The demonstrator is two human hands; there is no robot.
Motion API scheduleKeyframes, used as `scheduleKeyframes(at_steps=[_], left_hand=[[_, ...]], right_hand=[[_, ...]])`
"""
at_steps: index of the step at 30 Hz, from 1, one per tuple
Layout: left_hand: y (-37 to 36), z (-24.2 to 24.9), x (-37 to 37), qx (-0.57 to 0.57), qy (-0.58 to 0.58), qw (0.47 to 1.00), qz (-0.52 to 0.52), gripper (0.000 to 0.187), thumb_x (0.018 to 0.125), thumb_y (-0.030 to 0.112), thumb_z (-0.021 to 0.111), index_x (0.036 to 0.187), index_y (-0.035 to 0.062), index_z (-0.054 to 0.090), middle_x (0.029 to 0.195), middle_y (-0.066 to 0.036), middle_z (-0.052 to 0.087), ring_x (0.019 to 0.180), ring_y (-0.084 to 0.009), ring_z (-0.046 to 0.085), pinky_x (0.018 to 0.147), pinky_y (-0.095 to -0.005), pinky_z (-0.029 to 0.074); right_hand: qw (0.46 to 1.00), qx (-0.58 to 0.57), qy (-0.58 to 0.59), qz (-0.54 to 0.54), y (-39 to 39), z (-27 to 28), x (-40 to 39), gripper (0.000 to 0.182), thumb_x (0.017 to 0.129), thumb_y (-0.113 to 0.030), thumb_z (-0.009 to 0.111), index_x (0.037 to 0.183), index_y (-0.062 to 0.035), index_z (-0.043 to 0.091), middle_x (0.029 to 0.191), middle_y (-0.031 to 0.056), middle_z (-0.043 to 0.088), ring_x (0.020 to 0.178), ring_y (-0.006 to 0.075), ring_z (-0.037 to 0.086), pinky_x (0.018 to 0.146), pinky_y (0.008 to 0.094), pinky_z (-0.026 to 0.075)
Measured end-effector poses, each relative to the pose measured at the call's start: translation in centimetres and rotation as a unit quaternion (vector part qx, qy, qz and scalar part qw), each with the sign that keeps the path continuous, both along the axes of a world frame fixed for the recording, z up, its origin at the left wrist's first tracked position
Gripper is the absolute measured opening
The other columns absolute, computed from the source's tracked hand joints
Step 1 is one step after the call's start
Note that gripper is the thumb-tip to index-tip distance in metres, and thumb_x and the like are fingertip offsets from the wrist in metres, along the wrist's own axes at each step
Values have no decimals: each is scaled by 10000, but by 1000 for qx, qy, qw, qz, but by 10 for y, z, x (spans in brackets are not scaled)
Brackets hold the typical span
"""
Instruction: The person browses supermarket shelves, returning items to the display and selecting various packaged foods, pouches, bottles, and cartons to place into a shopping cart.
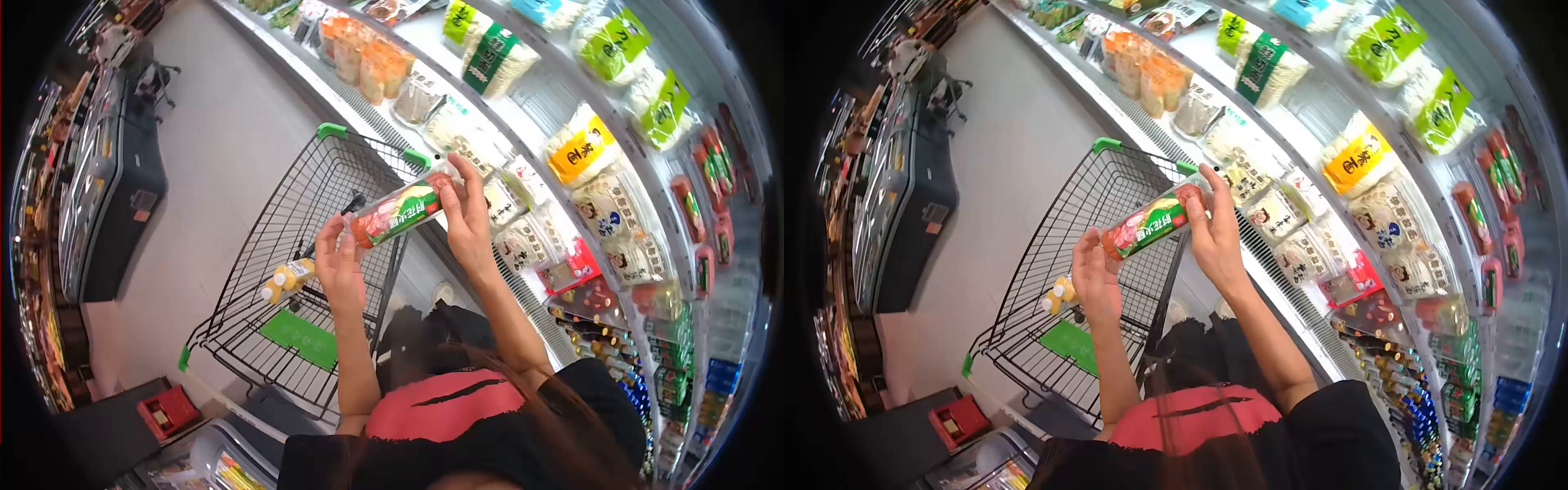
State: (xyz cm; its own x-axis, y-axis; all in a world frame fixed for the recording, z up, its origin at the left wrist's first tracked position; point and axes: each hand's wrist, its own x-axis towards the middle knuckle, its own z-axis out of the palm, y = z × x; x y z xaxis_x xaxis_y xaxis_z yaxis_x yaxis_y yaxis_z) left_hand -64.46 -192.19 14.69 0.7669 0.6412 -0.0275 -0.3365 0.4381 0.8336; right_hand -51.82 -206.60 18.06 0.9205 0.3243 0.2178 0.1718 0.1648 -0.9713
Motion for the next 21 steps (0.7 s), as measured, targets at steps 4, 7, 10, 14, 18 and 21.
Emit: scheduleKeyframes(at_steps=[4, 7, 10, 14, 18, 21], left_hand=[[-36, 22, 46, -8, 39, 961, -273, 643, 921, 93, 641, 1449, -72, 313, 1347, -133, 488, 1171, -193, 552, 990, -343, 478], [-79, 26, 79, -32, 43, 857, -513, 797, 813, 22, 739, 1466, -36, 286, 1327, -83, 495, 1214, -185, 512, 1025, -340, 426], [-134, 25, 98, -44, 0, 875, -483, 904, 792, -7, 748, 1488, 108, 183, 1316, -98, 465, 1182, -211, 522, 984, -368, 460], [-175, 30, 122, -24, -52, 906, -420, 932, 822, -29, 721, 1490, 162, 99, 1320, -118, 467, 1188, -252, 519, 895, -403, 528], [-204, 36, 136, 9, -87, 902, -423, 682, 938, 92, 634, 1476, 123, 217, 1357, -89, 464, 1219, -231, 516, 1028, -416, 438], [-220, 57, 157, 47, -89, 888, -448, 601, 966, 157, 603, 1454, 61, 265, 1334, -108, 490, 1140, -221, 578, 974, -402, 489]], right_hand=[[986, 112, -27, -122, -54, 6, 27, 484, 973, -131, 589, 1376, 11, 362, 1348, 226, 461, 1128, 257, 581, 973, 353, 473], [988, 142, 60, -25, -89, 10, 37, 445, 951, -156, 634, 1318, 3, 438, 1371, 216, 458, 1171, 269, 560, 991, 357, 470], [974, -201, -93, -50, -132, 22, 32, 510, 946, -367, 610, 1289, 0, 516, 1362, 229, 479, 1171, 353, 577, 976, 391, 471], [945, -293, -10, -149, -183, 39, 1, 639, 939, -446, 585, 1374, 6, 462, 1326, 263, 510, 1152, 376, 581, 950, 414, 470], [987, -43, 93, -122, -225, 8, -4, 445, 920, -316, 685, 1193, 11, 553, 984, 115, 680, 854, 154, 671, 738, 295, 526], [972, 47, 138, -182, -259, 21, -11, 379, 948, -277, 656, 1211, -17, 571, 951, 61, 663, 788, 103, 628, 695, 244, 504]])
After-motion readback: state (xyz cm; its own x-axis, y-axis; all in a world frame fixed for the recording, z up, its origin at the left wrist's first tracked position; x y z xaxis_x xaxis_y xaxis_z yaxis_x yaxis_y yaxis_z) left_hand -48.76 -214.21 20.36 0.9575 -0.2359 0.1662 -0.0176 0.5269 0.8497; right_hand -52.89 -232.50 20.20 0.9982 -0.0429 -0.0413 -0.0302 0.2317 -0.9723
